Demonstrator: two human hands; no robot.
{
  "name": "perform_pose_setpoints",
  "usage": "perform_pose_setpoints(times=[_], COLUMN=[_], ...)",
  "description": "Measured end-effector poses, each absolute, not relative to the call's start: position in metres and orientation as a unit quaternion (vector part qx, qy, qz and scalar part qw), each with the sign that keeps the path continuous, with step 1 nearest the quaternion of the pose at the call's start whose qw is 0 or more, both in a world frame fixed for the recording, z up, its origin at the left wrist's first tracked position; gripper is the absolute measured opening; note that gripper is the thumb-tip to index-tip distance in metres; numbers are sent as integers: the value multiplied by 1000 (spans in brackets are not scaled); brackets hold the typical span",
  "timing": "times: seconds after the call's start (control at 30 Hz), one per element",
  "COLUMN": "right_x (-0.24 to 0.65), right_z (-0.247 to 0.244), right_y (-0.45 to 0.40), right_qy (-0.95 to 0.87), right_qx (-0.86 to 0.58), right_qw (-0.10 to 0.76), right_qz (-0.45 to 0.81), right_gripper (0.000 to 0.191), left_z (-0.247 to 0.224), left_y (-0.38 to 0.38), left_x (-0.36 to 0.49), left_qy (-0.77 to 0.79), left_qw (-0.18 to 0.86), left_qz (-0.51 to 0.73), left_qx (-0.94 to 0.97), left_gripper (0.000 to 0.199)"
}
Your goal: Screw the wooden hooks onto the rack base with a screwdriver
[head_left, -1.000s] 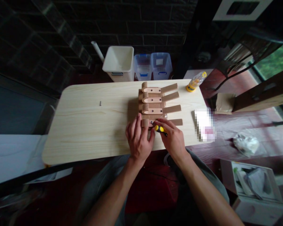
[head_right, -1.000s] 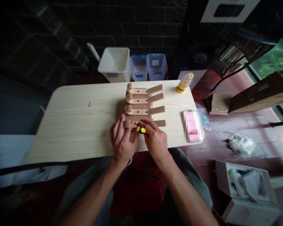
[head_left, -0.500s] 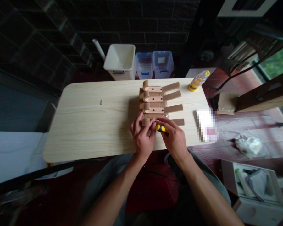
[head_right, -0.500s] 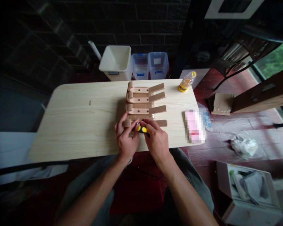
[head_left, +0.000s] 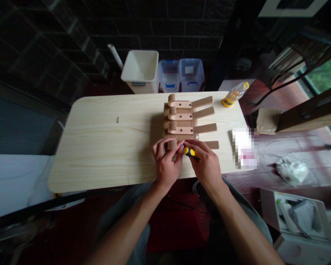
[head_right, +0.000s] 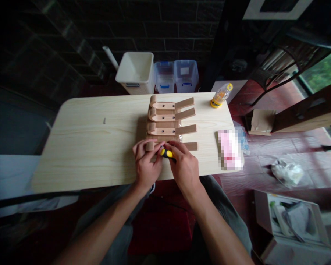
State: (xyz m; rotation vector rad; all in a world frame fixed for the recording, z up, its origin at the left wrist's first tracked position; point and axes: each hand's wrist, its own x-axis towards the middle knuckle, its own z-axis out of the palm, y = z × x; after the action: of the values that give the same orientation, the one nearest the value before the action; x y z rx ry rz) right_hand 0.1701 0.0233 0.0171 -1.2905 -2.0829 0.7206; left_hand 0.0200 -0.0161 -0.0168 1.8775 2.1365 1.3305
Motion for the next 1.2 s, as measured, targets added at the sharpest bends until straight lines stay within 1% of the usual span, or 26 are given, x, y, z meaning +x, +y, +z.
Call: perform_pose_setpoints(times=[0.27,0.47,0.9,1.2], right_x=[168,167,168,167], right_z=[21,20,20,16], right_y=[22,22,22,20], right_qy=[-771,-770,-772,-773], right_qx=[-489,-489,-488,-481], right_qw=[290,295,290,308], right_qz=[288,284,285,276], right_gripper=[40,38,38,35], left_z=[-20,-21,-23,-24], left_y=[-19,-21,-18,-18], left_x=[19,22,23,22], left_qy=[670,671,663,664], left_qw=[-2,-14,-16,-20], left_qz=[429,450,476,469], left_qx=[606,589,577,582], left_gripper=[27,22,18,16])
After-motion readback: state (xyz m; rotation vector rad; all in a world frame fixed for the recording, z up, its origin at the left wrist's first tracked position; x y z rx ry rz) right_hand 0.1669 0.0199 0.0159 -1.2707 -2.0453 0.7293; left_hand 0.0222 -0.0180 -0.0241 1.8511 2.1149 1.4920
